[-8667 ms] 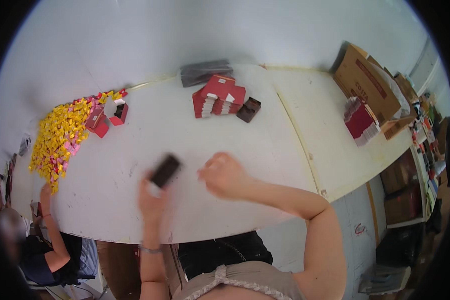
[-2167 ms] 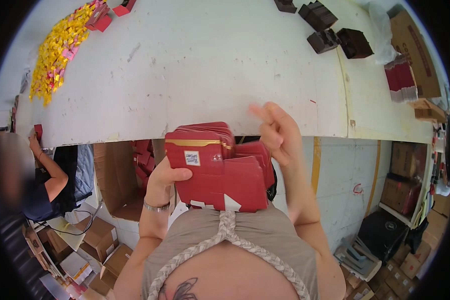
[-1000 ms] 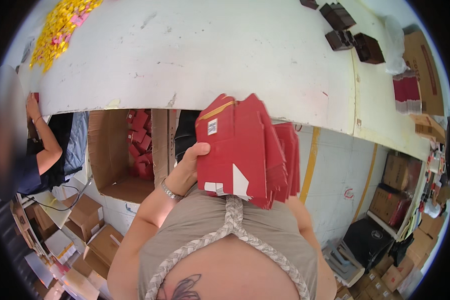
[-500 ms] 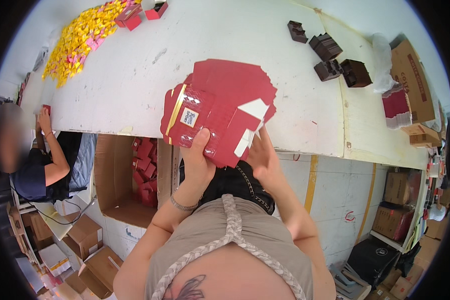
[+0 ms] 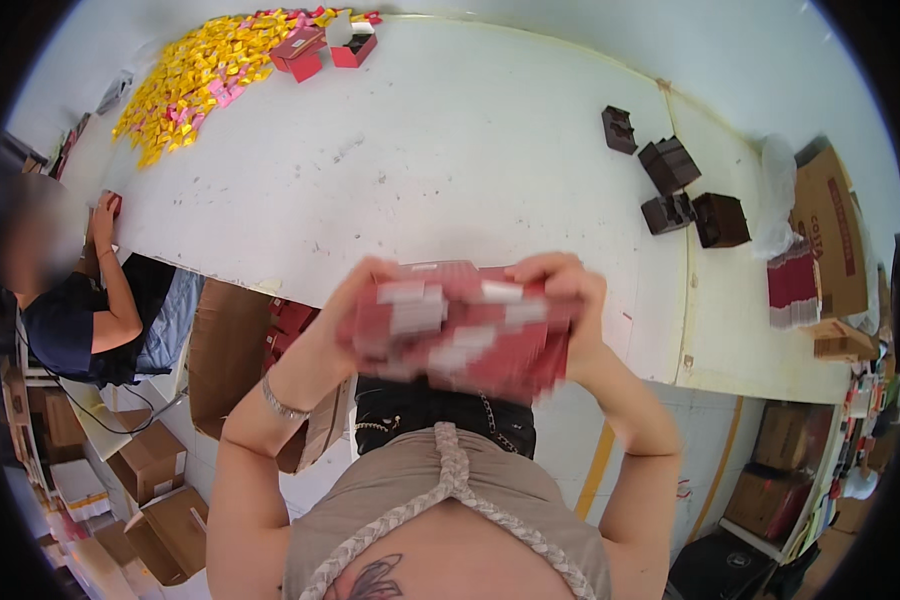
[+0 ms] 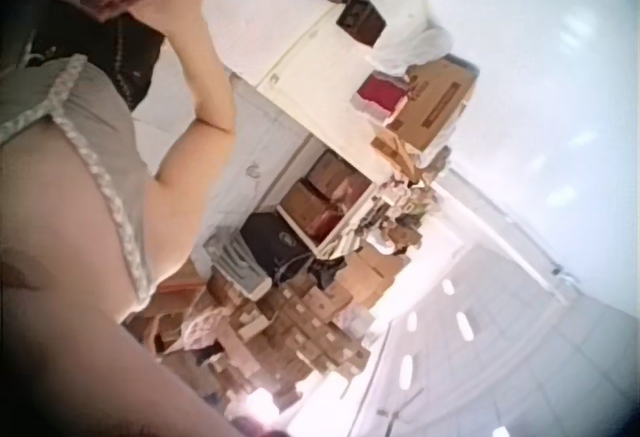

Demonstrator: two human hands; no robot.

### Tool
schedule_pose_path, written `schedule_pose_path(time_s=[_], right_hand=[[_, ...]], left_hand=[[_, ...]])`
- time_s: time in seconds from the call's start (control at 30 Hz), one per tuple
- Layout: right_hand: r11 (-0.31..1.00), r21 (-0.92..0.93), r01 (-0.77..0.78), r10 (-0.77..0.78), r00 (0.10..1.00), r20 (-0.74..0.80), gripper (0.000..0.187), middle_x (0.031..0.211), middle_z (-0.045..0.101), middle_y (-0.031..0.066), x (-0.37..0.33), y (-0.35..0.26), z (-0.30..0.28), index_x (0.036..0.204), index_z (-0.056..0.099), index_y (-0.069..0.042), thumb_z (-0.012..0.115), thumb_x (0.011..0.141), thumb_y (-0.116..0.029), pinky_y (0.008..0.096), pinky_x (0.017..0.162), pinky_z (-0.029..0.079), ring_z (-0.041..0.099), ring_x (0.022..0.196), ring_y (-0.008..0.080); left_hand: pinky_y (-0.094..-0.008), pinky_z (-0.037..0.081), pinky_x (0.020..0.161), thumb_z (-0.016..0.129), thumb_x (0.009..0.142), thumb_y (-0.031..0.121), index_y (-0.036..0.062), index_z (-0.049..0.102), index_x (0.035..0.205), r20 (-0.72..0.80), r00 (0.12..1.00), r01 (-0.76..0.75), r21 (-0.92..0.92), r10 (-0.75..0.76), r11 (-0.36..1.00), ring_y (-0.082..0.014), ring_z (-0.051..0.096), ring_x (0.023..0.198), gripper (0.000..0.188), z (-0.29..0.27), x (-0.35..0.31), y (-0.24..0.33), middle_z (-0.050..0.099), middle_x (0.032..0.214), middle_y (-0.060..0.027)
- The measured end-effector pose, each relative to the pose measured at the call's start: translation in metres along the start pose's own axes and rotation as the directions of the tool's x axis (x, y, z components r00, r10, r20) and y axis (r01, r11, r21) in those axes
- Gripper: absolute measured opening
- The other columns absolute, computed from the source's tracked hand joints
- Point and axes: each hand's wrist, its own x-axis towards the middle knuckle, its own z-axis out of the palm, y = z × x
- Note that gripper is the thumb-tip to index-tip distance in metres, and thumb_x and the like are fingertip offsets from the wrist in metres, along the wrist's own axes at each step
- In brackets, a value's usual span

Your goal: The person folds red and white flat cardboard pieces into small boxes and inserts dark brown rectangular items into them. The person repeatedly picks up a flat piece, folds it into a box shape, places a brown item inside, and sets the completed box aside on the table.

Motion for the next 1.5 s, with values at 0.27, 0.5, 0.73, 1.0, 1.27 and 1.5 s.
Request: schedule_pose_path(time_s=[0.27,0.5,0.73,1.0,1.27,1.5], right_hand=[[0.663,0.541,-0.517,0.737,0.579,-0.350,0.071,0.118,0.048,0.0134,0.024,0.076,0.015,0.121,0.031,-0.002,0.081,0.072,-0.008,0.0324,0.087,0.050,0.054,0.107,0.0197],[0.458,0.408,-0.790,0.881,0.340,-0.330,0.090,0.121,0.051,0.0169,0.026,0.103,0.006,0.141,0.023,0.006,0.077,0.078,-0.030,0.0376,0.093,0.046,0.053,0.110,0.0258],[0.578,-0.410,-0.706,0.339,0.664,-0.666,0.063,0.112,0.057,0.0173,0.043,0.152,0.023,0.120,0.051,0.006,0.077,0.075,-0.029,0.0342,0.081,0.049,0.058,0.096,0.0238],[0.638,0.094,-0.765,0.646,0.465,-0.605,0.031,0.084,0.065,0.0088,0.068,0.174,-0.014,0.090,0.063,0.005,0.072,0.081,-0.024,0.0297,0.064,0.046,0.055,0.071,0.0135],[0.769,-0.248,-0.589,0.275,0.655,-0.704,0.038,0.106,0.064,0.0163,0.058,0.190,-0.021,0.116,0.058,0.004,0.053,0.094,-0.027,0.0333,0.086,0.043,0.057,0.094,0.0235],[0.884,-0.242,-0.401,0.327,0.898,-0.295,0.028,0.102,0.063,0.0116,0.014,0.024,0.020,0.113,0.060,0.003,0.060,0.088,-0.009,0.0315,0.076,0.046,0.057,0.087,0.0167]], left_hand=[[-0.0341,0.043,0.099,0.030,0.096,0.058,0.0067,0.043,0.135,-0.337,0.724,-0.497,0.351,0.602,0.794,-0.0181,0.053,0.116,0.066,-0.044,0.078,0.030,0.053,0.130,-0.0091],[-0.0341,0.029,0.105,0.062,0.083,0.053,-0.0053,0.041,0.133,-0.326,0.623,-0.097,0.869,0.711,0.484,-0.0241,0.043,0.125,0.079,-0.084,0.089,0.020,0.045,0.137,-0.0193],[-0.0426,0.039,0.098,0.076,0.072,0.042,-0.0046,0.048,0.125,-0.319,0.620,0.011,0.917,0.717,0.399,-0.0317,0.049,0.114,0.076,-0.065,0.111,0.054,0.059,0.117,-0.0187],[-0.0397,0.037,0.101,0.075,0.073,0.048,-0.0033,0.037,0.136,-0.183,0.353,-0.070,0.973,0.917,0.220,-0.0335,0.041,0.123,0.090,-0.097,0.163,0.065,0.040,0.135,-0.0216],[-0.0394,0.036,0.102,0.062,0.088,0.035,-0.0036,0.030,0.140,0.144,0.202,-0.030,0.990,0.969,-0.140,-0.0329,0.038,0.128,0.073,-0.111,0.153,0.075,0.026,0.144,-0.0236],[-0.0285,0.047,0.086,0.067,0.082,0.004,0.0012,0.027,0.141,-0.004,0.493,-0.304,0.936,0.870,0.177,-0.0136,0.054,0.100,0.071,0.000,0.070,0.012,0.050,0.115,-0.0093]])
